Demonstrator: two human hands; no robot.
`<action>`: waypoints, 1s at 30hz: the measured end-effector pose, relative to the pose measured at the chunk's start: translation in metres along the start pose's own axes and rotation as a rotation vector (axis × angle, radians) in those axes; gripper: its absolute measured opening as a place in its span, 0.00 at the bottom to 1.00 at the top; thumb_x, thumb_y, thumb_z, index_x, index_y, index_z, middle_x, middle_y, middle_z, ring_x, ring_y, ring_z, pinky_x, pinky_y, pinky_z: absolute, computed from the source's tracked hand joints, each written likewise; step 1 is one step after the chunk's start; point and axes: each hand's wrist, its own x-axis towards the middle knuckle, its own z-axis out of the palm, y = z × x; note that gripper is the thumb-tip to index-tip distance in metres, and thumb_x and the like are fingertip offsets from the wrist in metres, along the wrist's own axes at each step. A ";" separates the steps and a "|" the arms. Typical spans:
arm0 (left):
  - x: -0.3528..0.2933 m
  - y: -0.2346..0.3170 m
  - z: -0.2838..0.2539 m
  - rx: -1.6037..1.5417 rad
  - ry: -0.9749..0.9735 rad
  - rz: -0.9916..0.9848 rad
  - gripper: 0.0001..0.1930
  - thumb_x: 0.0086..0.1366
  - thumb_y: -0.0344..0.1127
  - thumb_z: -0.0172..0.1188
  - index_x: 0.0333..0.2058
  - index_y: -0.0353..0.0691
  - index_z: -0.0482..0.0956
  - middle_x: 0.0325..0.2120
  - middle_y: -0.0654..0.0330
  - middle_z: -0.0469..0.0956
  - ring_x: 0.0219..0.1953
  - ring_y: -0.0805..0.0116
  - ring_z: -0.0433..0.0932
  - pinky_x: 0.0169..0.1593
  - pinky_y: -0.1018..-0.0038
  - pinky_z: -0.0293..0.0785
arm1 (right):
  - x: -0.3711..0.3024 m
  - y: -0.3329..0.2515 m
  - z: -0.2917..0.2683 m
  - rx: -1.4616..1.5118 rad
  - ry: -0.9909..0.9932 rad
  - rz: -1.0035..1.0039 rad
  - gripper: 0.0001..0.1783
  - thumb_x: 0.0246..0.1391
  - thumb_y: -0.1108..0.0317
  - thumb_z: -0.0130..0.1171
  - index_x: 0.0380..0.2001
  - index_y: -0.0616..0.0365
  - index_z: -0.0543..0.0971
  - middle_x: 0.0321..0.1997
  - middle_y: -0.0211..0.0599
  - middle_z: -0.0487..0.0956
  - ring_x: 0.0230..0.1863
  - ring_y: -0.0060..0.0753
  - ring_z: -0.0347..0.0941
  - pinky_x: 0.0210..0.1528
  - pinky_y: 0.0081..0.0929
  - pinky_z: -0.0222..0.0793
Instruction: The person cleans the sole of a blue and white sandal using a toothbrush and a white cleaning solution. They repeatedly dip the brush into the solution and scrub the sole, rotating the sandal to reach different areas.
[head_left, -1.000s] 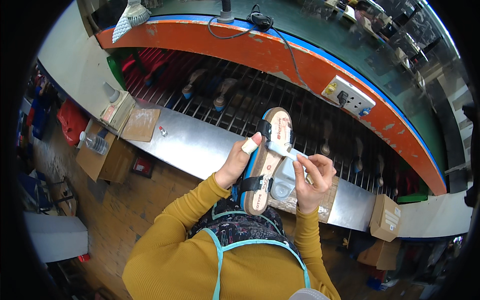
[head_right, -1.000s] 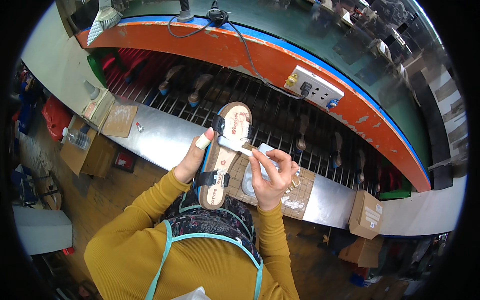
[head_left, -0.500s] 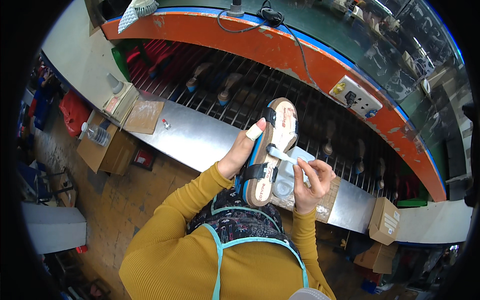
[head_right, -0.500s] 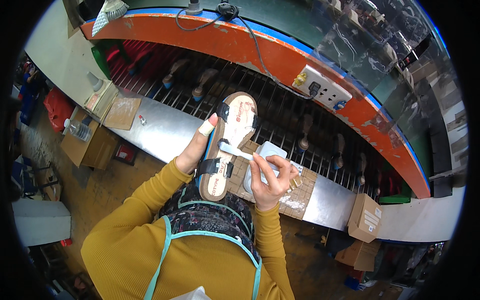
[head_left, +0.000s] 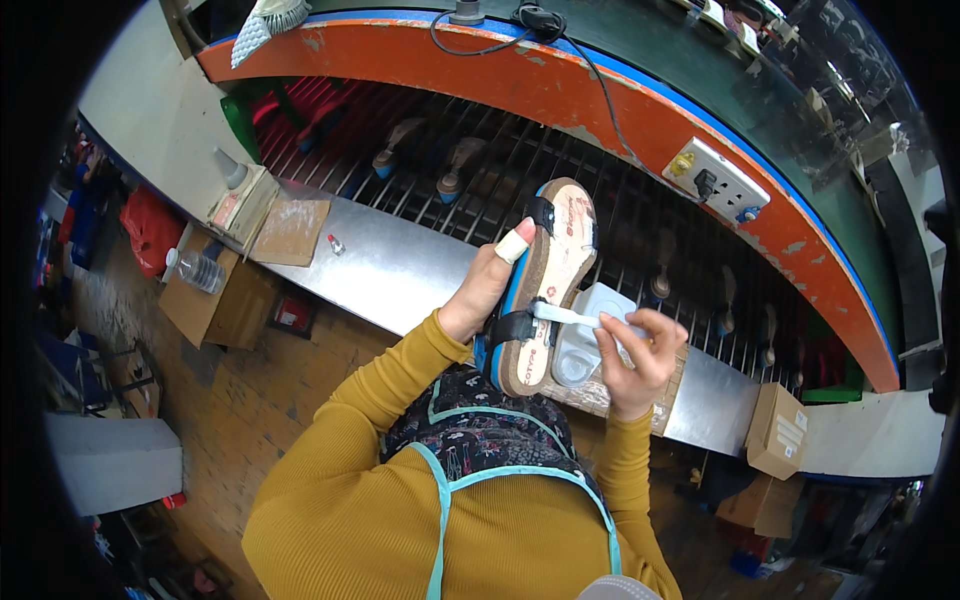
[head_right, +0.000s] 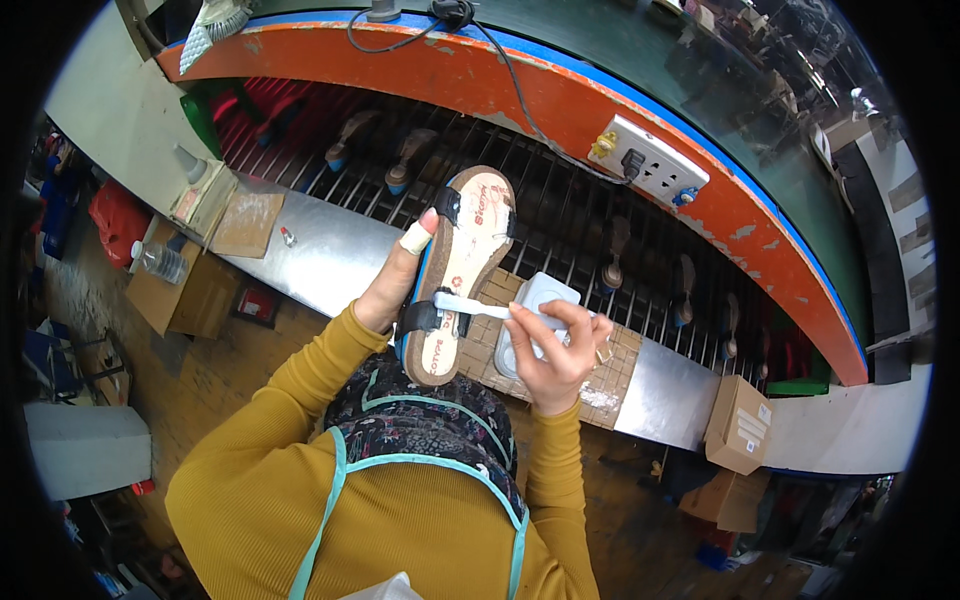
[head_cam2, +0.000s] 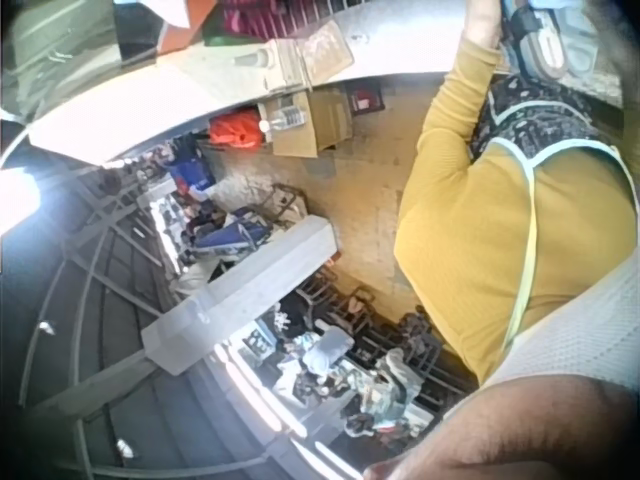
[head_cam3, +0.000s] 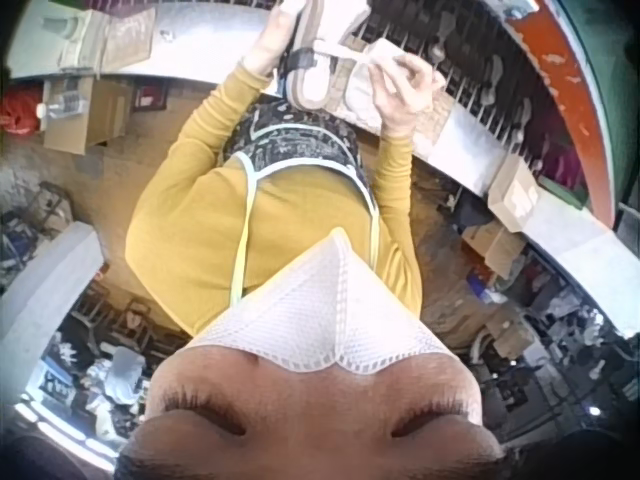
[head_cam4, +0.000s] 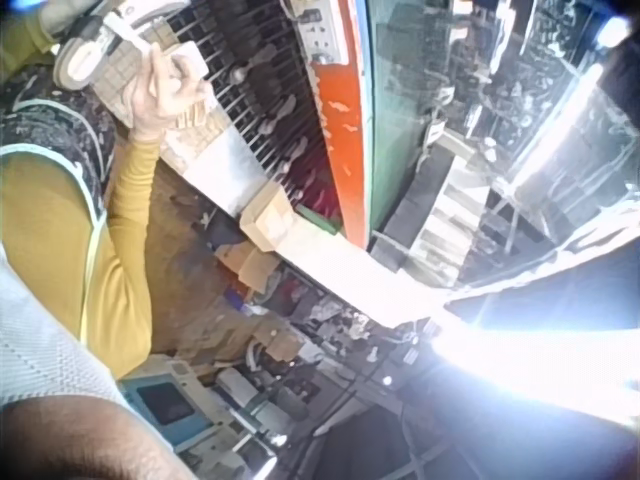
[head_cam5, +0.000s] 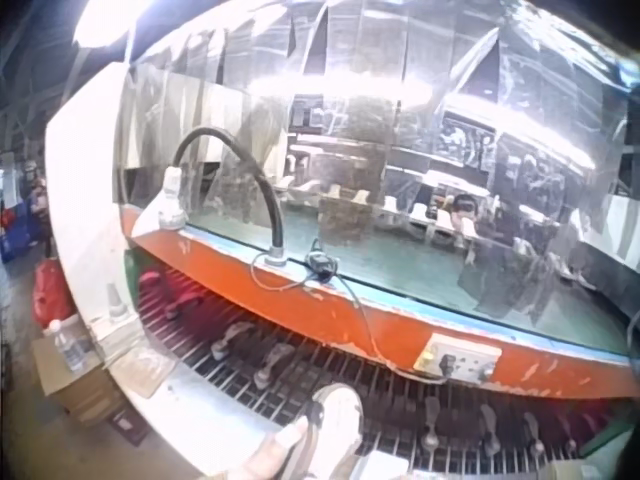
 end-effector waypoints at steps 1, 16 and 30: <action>0.000 0.000 0.002 0.008 -0.009 -0.008 0.38 0.69 0.65 0.44 0.61 0.35 0.66 0.51 0.55 0.75 0.50 0.72 0.76 0.53 0.75 0.75 | 0.005 0.007 -0.001 0.055 0.001 0.005 0.16 0.37 0.67 0.76 0.34 0.45 0.87 0.34 0.27 0.75 0.33 0.25 0.67 0.43 0.28 0.52; -0.011 0.002 -0.010 -0.075 0.191 0.139 0.36 0.69 0.64 0.44 0.54 0.31 0.73 0.42 0.54 0.80 0.39 0.72 0.81 0.43 0.78 0.78 | -0.028 -0.036 0.003 0.500 -0.127 0.571 0.09 0.46 0.72 0.70 0.34 0.57 0.86 0.34 0.30 0.74 0.26 0.17 0.68 0.39 0.20 0.59; -0.020 0.000 -0.018 -0.030 0.257 0.303 0.35 0.70 0.61 0.46 0.49 0.27 0.75 0.40 0.53 0.81 0.39 0.72 0.81 0.44 0.78 0.78 | -0.020 -0.049 0.025 0.054 0.014 0.271 0.11 0.43 0.69 0.72 0.35 0.50 0.87 0.34 0.28 0.75 0.33 0.26 0.67 0.43 0.28 0.52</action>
